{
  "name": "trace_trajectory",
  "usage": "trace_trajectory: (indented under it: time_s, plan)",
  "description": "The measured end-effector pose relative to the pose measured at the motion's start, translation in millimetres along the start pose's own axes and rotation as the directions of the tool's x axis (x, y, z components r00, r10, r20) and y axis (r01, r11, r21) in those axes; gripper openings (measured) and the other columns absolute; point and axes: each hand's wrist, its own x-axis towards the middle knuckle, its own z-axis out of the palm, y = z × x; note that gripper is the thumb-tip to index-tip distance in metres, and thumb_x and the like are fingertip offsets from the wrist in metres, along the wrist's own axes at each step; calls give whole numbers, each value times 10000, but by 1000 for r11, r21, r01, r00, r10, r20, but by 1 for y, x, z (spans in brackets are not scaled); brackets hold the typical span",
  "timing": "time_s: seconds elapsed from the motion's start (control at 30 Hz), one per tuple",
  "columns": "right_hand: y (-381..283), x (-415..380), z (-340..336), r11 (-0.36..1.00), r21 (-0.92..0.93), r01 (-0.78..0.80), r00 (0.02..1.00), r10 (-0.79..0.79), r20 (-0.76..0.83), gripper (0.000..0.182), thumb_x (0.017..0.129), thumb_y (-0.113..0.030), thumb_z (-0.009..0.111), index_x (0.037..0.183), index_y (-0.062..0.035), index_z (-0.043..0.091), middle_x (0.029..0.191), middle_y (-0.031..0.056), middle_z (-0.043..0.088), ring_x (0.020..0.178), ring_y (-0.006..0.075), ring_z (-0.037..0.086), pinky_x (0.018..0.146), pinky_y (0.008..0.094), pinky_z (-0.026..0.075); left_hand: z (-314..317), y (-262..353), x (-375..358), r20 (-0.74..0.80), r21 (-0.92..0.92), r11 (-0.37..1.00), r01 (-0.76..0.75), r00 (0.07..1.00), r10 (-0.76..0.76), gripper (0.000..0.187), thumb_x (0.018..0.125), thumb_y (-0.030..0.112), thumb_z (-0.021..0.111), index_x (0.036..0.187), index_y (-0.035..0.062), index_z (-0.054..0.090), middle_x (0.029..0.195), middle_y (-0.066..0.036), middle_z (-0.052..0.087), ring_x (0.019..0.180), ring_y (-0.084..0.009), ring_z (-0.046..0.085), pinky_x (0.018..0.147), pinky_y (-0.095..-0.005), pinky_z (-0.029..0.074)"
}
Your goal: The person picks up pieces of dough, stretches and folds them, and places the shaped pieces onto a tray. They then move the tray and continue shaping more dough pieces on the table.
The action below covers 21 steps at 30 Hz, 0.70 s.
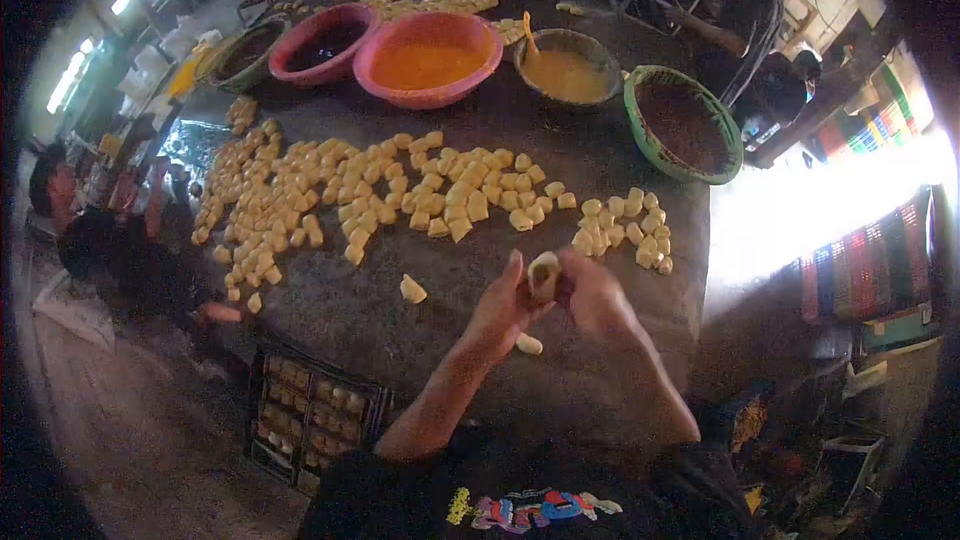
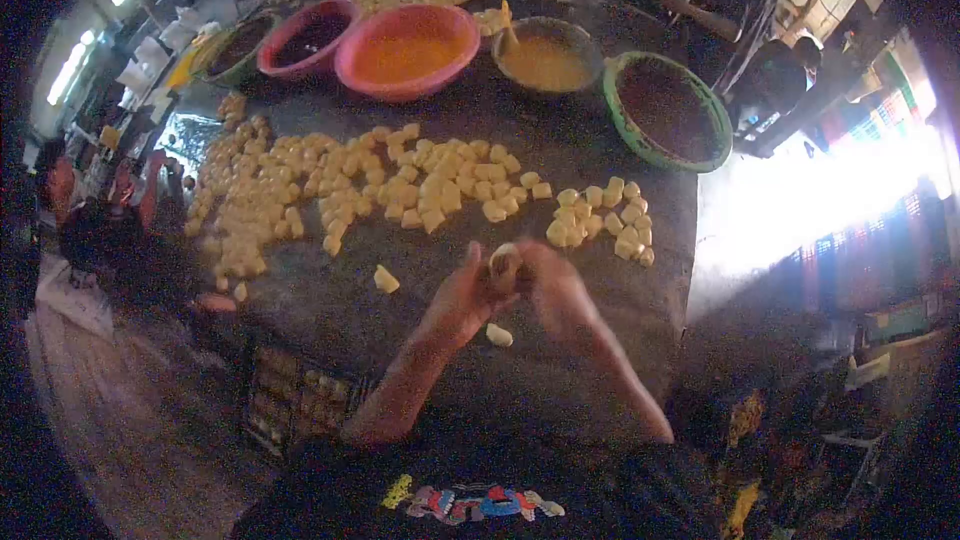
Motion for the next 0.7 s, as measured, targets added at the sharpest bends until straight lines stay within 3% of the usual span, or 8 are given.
trace_trajectory:
  time_s: [0.03, 0.17, 0.23, 0.33, 0.43, 0.5, 0.63, 0.7]
  plan:
    - [19, -10, 20, 939, -343, -28, 978, -45, -203, 344, 1098, -252, 487, 1231, 22, 648, 1165, 157, 706, 1136, 296, 672, 1024, 441, 524, -2, 2, -20, -40, 109, 993, -49, 998, 54, 494, 1133, 384, 438, 1443, 12, 538, 1378, -126, 614, 1233, -214, 618, 1056, -388, 512]
    - [76, -63, 67, 423, -787, 449, 790, -599, 129, 347, 1020, -100, 565, 1348, 9, 590, 1335, 186, 634, 1282, 286, 607, 1053, 426, 511, -1, -1, -104, -159, 512, 849, -133, 956, 245, 427, 1122, 331, 483, 1371, 4, 600, 1256, -93, 669, 1108, -165, 643, 965, -339, 529]
    - [80, -80, 76, 2, -876, 483, 642, -681, 352, 383, 947, -92, 627, 1325, -33, 636, 1377, 208, 607, 1331, 335, 579, 1075, 452, 509, -7, -4, -130, -145, 663, 736, -135, 942, 304, 397, 1117, 308, 505, 1331, -4, 623, 1189, -95, 692, 1065, -168, 661, 925, -333, 540]
    - [82, -84, 69, -53, -770, 635, 493, -740, 458, 410, 965, -117, 643, 1369, -52, 624, 1336, 193, 647, 1279, 300, 619, 1043, 425, 519, -7, -5, -158, -57, 833, 536, -137, 942, 329, 375, 1107, 296, 538, 1284, -19, 640, 1097, -119, 714, 1019, -193, 692, 862, -344, 562]
    - [54, -123, 105, 766, -612, 197, 947, -311, -85, 374, 991, -185, 655, 1332, -31, 647, 1247, 156, 708, 1179, 238, 664, 1012, 389, 516, 11, -1, -195, -35, 882, 452, -132, 939, 343, 368, 1094, 294, 572, 1237, -35, 652, 1040, -124, 716, 945, -182, 692, 785, -338, 566]
    - [56, -120, 104, 820, -560, 118, 973, -209, -101, 339, 994, -226, 670, 1266, -25, 684, 1175, 126, 737, 1122, 210, 676, 982, 364, 518, 0, -12, -203, -34, 810, 564, -161, 947, 318, 361, 1087, 297, 588, 1202, -39, 653, 1035, -120, 700, 911, -176, 681, 770, -334, 558]
    - [85, -122, 97, 978, -204, 44, 998, -34, 50, 305, 979, -244, 692, 1178, -15, 725, 1114, 86, 755, 1069, 182, 676, 942, 348, 530, -4, -26, -222, 93, 913, 274, -300, 811, 577, 298, 1077, 306, 605, 1150, 27, 680, 1062, -93, 678, 1010, -174, 644, 883, -330, 515]
    - [93, -134, 103, 928, -370, 41, 995, -72, -71, 302, 973, -222, 691, 1189, -13, 718, 1146, 117, 743, 1063, 212, 681, 949, 357, 528, -22, -36, -216, 230, 892, 138, -430, 695, 681, 334, 1084, 327, 600, 1161, 7, 657, 1018, -80, 634, 1010, -163, 622, 887, -328, 508]
